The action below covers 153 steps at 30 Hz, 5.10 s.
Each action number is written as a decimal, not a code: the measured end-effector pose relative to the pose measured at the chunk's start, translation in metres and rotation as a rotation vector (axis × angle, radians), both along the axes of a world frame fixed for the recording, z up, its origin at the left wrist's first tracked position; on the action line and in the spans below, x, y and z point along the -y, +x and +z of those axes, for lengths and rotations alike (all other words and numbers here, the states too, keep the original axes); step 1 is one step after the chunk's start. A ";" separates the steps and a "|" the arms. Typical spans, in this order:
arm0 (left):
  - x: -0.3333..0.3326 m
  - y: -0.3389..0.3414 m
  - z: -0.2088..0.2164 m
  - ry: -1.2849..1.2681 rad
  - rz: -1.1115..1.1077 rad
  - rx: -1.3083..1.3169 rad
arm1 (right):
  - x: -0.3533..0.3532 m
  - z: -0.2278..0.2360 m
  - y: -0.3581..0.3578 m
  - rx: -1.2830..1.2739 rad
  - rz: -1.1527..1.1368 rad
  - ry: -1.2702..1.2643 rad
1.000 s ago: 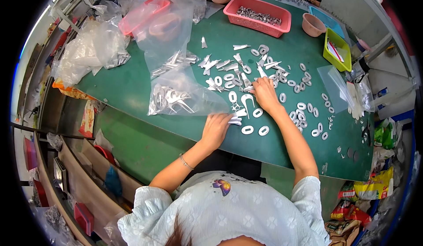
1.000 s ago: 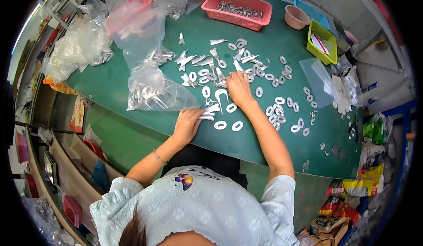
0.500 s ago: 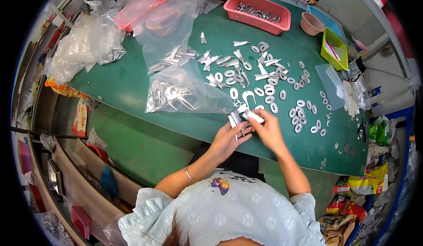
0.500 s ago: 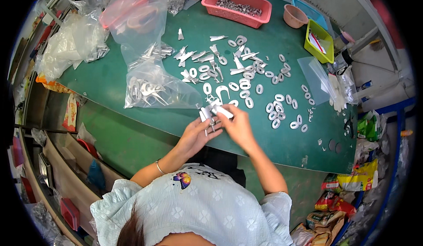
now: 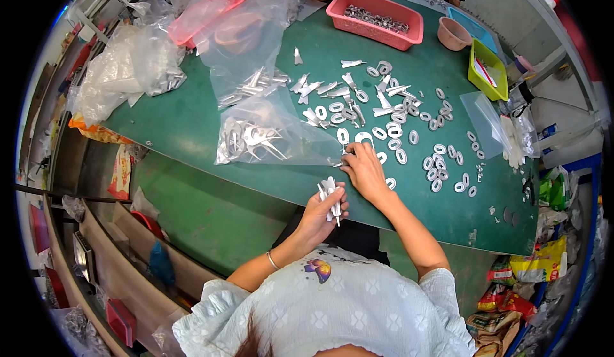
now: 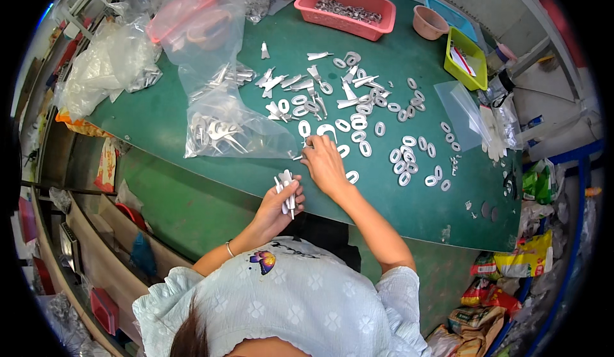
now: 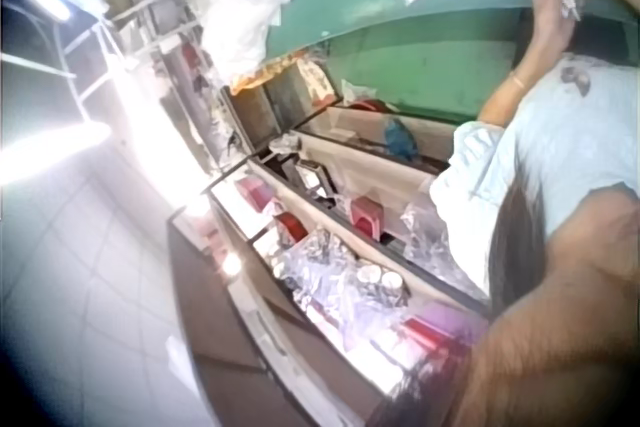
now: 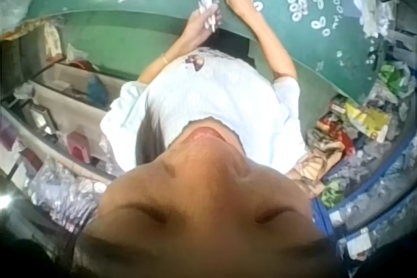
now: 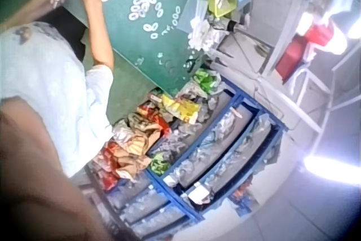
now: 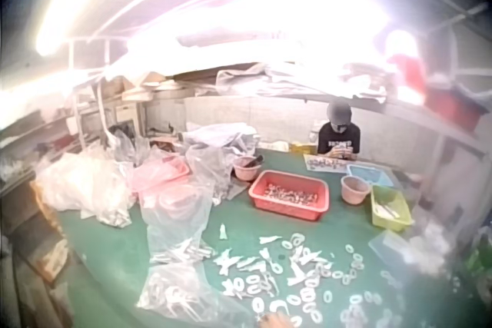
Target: The person sorts small white plastic components and metal washers on a green workbench. They pick up items from a pile, separate them by type, and place them into clear plastic bags or pink bins. The person occasionally reaches for supplies on a nearby shelf.
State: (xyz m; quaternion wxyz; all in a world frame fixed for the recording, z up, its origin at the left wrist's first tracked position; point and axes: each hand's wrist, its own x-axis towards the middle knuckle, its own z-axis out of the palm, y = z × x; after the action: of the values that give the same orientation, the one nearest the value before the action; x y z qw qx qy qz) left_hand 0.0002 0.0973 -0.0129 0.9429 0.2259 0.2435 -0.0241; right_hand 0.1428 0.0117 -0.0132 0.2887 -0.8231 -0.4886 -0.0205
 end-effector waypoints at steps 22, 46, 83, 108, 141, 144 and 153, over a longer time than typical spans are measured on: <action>0.026 0.041 0.011 0.965 0.007 0.128 | 0.002 0.009 -0.070 -1.501 -0.330 1.091; -0.017 0.024 0.054 1.924 0.773 0.164 | 0.019 0.006 -0.023 -1.850 -0.287 1.204; -0.064 -0.009 0.056 0.996 0.780 0.328 | -0.046 0.114 0.041 -1.286 0.489 0.096; -0.046 -0.007 0.046 1.217 0.611 0.151 | -0.115 -0.007 0.174 -0.087 -0.487 -0.345; -0.053 -0.006 0.040 1.113 0.555 0.224 | -0.090 -0.010 0.171 -0.236 0.045 -0.107; -0.053 -0.007 0.037 1.111 0.543 0.220 | -0.102 0.010 0.145 -0.020 0.023 -0.344; -0.054 -0.003 0.035 1.128 0.559 0.212 | -0.091 -0.006 0.147 0.194 -0.084 -0.247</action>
State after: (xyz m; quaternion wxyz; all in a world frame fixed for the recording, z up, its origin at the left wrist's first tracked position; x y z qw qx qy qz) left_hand -0.0028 0.1515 0.0217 0.6686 0.6166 0.1741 0.3774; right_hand 0.2894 0.1029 -0.0193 0.1356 -0.8661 -0.4783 -0.0514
